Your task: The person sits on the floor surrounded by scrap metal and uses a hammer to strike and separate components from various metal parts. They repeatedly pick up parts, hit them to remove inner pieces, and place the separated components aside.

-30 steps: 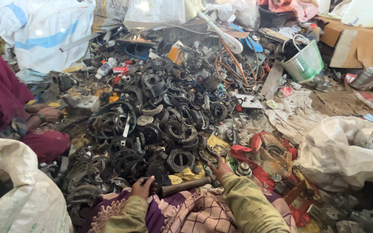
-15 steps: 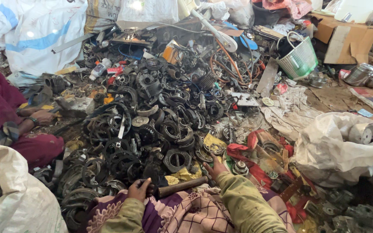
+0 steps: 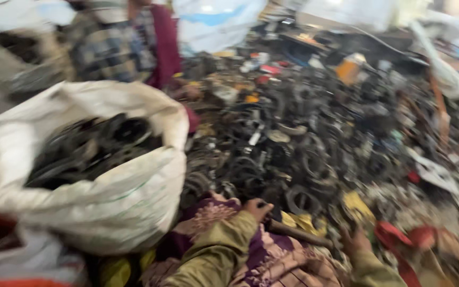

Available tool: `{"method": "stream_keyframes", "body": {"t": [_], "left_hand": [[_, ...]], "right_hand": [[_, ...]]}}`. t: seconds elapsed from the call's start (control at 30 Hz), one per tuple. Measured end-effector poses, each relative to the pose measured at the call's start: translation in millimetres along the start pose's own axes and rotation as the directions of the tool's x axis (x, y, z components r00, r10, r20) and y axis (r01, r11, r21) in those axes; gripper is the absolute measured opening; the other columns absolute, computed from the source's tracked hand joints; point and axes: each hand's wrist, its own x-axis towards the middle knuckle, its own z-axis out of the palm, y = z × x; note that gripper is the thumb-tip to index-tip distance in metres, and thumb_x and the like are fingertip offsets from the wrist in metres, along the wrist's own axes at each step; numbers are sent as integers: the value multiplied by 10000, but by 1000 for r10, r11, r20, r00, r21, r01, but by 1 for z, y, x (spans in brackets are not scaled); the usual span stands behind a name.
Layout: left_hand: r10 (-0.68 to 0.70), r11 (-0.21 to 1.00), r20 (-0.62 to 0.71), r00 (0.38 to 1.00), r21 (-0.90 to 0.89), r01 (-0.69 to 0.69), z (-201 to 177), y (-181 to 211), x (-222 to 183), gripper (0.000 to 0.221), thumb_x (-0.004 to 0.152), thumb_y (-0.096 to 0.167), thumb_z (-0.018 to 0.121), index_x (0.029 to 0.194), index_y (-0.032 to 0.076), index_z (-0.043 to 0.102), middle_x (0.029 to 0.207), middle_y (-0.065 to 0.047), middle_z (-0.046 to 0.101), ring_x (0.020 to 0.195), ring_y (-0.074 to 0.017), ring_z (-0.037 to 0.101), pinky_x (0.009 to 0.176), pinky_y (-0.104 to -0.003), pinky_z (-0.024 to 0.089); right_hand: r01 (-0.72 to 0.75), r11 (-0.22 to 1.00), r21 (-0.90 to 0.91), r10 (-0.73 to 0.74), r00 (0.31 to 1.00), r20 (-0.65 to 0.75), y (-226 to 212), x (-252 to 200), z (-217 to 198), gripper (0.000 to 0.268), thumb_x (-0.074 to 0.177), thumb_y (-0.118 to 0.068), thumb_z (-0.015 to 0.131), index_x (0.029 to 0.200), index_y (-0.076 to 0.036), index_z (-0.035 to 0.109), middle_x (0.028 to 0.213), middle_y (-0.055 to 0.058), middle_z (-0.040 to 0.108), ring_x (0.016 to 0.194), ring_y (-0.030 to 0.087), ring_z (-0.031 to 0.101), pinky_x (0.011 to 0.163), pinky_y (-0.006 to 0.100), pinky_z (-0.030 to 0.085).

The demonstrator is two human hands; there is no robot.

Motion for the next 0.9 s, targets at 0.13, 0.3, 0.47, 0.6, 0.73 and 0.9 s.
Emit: {"method": "stream_keyframes", "body": {"t": [0.13,0.3,0.47,0.6,0.73,0.9], "left_hand": [[-117,960,127,985,-239,145,-1,1,-5,255,920,268,764,936,19,709,761,-77,747,599,-144,692,566,-335,563],[-95,965,111,989,-234,119,-1,0,-4,248,926,256,768,930,12,720,737,-71,741,568,-148,680,534,-316,544],[-64,976,92,994,-201,81,0,1,-3,262,900,283,785,907,26,737,740,-84,751,569,-150,686,543,-329,550],[36,998,18,999,44,-37,-4,5,-3,368,850,391,805,897,29,761,781,-102,764,668,-168,721,637,-358,573],[149,987,21,989,61,-150,-10,12,-4,417,833,438,792,865,22,782,779,-99,785,707,-137,687,687,-344,562],[11,1000,76,997,14,-12,-20,18,-10,373,846,372,787,889,2,789,742,-87,780,666,-156,679,652,-340,553]], "right_hand": [[-55,998,-13,55,998,-3,-7,0,4,733,930,-527,606,1497,-124,374,845,201,804,586,351,758,574,451,600],[-44,998,-51,44,999,-4,1,8,7,748,909,-550,605,1496,-132,406,823,181,804,576,326,759,574,443,600],[-64,996,-54,62,997,-38,8,13,12,784,896,-529,648,1534,-152,390,832,179,808,605,323,775,610,440,619],[11,969,-248,-27,998,-59,4,17,13,857,899,-603,631,1580,-175,335,894,179,801,776,349,744,766,463,582],[70,834,-547,-160,980,-119,7,18,14,930,901,-677,614,1625,-198,281,955,179,794,947,375,713,922,486,546],[135,904,-405,-186,979,-89,22,18,14,893,922,-696,561,1574,-170,254,928,196,788,1029,378,719,1096,564,372]]}}
